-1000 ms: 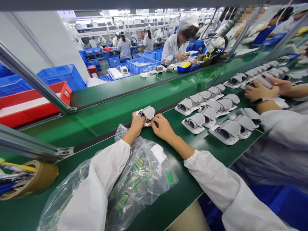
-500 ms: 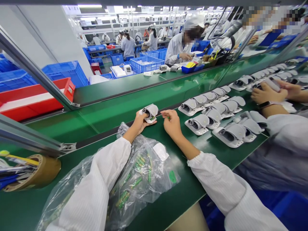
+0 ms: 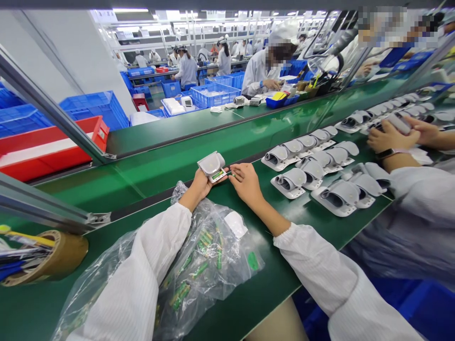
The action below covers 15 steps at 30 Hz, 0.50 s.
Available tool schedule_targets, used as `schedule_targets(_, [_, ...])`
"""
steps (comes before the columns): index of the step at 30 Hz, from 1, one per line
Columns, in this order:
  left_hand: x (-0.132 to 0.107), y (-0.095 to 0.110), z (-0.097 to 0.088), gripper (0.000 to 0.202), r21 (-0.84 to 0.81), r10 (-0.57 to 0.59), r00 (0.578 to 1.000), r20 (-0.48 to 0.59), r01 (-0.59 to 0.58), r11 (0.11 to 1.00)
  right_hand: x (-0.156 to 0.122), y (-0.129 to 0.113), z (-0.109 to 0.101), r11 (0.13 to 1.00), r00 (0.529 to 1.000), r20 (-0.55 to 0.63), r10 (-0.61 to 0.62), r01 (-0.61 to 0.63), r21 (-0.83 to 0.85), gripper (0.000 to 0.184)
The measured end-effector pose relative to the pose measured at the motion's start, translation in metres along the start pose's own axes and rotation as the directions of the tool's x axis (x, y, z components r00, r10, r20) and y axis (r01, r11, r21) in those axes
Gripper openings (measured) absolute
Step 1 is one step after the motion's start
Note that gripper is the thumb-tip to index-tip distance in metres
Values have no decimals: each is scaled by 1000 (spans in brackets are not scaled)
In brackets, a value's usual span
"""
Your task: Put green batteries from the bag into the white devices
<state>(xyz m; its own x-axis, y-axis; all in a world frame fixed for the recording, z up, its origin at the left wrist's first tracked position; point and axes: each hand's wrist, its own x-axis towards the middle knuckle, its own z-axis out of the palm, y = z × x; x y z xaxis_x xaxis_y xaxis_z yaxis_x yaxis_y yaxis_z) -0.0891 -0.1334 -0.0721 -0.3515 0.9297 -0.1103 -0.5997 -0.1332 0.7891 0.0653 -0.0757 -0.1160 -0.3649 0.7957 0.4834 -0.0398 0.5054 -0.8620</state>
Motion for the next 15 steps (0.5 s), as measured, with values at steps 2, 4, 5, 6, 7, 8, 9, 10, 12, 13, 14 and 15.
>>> schedule_targets(2, [2, -2, -2, 56, 2, 12, 1000, 8, -12, 1000, 3, 7, -1, 999, 999, 11, 48, -47, -24, 25])
schedule_targets(4, [5, -6, -6, 57, -9, 37, 999, 8, -36, 999, 5, 8, -3, 993, 993, 25, 114, -113, -30, 23])
schedule_targets(5, [8, -8, -7, 58, -15, 55, 999, 3, -54, 998, 5, 7, -3, 989, 989, 23, 147, -147, -11, 23])
schedule_targets(6, [10, -11, -9, 58, -18, 73, 997, -6, -73, 997, 6, 4, -3, 985, 985, 10, 172, -172, 17, 25])
schedule_targets(7, [12, -13, -10, 59, -19, 90, 996, -16, -91, 996, 6, 2, -3, 982, 983, -8, 186, -185, 47, 26])
schedule_targets(8, [15, -15, -11, 60, -18, 105, 994, -24, -106, 994, 6, -1, -3, 980, 981, -27, 190, -188, 69, 27])
schedule_targets(9, [16, -17, -12, 62, -15, 117, 993, -31, -118, 993, 6, -3, -3, 979, 981, -42, 189, -186, 79, 28])
schedule_targets(10, [18, -19, -12, 63, -12, 126, 991, -36, -126, 992, 6, -4, -3, 981, 981, -52, 185, -181, 73, 29])
schedule_targets(12, [19, -21, -13, 65, -5, 133, 990, -42, -134, 991, 8, -8, -5, 988, 987, -50, 156, -156, 3, 27])
schedule_targets(13, [19, -22, -13, 65, -1, 134, 990, -45, -134, 991, 10, -10, -7, 991, 991, -44, 123, -125, -57, 26])
schedule_targets(14, [19, -21, -12, 64, 3, 133, 990, -47, -133, 991, 12, -14, -11, 989, 997, -29, 76, -79, -125, 24])
schedule_targets(15, [19, -21, -12, 64, 6, 131, 990, -44, -131, 991, 14, -19, -17, 981, 1000, 7, 22, -21, -191, 22])
